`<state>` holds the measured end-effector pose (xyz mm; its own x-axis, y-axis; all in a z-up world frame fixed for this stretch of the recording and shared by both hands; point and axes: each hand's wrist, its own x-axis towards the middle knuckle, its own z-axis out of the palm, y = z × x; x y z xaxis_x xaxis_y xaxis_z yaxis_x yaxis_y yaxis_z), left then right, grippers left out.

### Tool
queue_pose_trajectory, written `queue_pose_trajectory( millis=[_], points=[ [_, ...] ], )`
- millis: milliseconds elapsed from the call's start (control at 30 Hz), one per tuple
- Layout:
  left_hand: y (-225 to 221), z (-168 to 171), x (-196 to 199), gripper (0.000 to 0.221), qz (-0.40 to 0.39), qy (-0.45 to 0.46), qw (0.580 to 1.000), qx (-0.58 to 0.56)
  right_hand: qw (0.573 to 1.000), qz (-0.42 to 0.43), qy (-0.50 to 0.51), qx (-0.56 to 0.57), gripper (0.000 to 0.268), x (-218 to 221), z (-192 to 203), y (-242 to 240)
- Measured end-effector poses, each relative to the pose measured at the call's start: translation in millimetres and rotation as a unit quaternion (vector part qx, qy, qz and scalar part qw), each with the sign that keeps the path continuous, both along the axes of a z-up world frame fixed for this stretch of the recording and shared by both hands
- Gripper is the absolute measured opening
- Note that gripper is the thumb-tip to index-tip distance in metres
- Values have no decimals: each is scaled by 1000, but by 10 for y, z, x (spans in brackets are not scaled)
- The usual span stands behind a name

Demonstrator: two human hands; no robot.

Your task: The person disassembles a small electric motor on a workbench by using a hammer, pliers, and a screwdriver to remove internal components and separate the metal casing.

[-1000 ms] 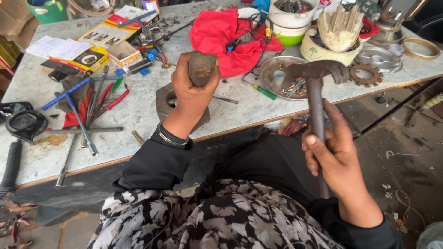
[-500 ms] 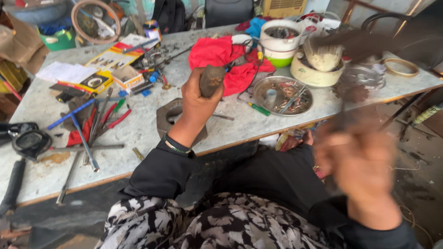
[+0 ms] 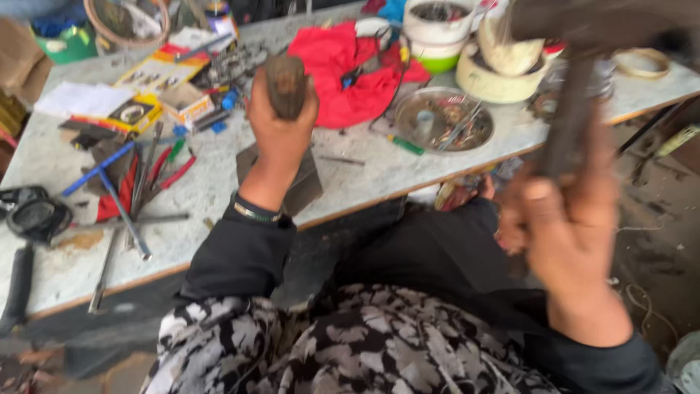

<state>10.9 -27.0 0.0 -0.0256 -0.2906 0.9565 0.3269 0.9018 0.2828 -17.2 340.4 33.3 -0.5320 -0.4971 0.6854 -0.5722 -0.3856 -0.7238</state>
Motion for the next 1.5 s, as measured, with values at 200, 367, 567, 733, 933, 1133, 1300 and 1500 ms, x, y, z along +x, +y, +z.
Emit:
queue_pose_trajectory(
  millis=[200,367,567,733,933,1133,1300,1500],
  points=[
    [178,49,58,34,-78,-53,995,-8,994,-15,-95,49,74,-29,-140,-43],
    [294,109,71,32,-74,-81,994,1,990,15,-101,93,72,-75,-230,-87],
    [326,133,34,35,-86,-100,991,0,997,-49,57,16,48,-188,-76,2],
    [327,107,-33,40,-65,-141,987,-50,967,-125,209,81,26,-222,-190,-363],
    [90,22,-6,49,-58,-82,993,-60,999,-47,-16,-9,12,-81,34,-51],
    [-69,-6,106,52,-40,-24,998,-37,989,-99,-102,-31,16,68,27,138],
    [202,8,95,45,-78,-120,989,-46,994,7,-113,7,54,113,-276,-137],
    [339,111,78,33,-91,-165,982,-8,998,16,-8,65,61,52,-232,1]
  ],
)
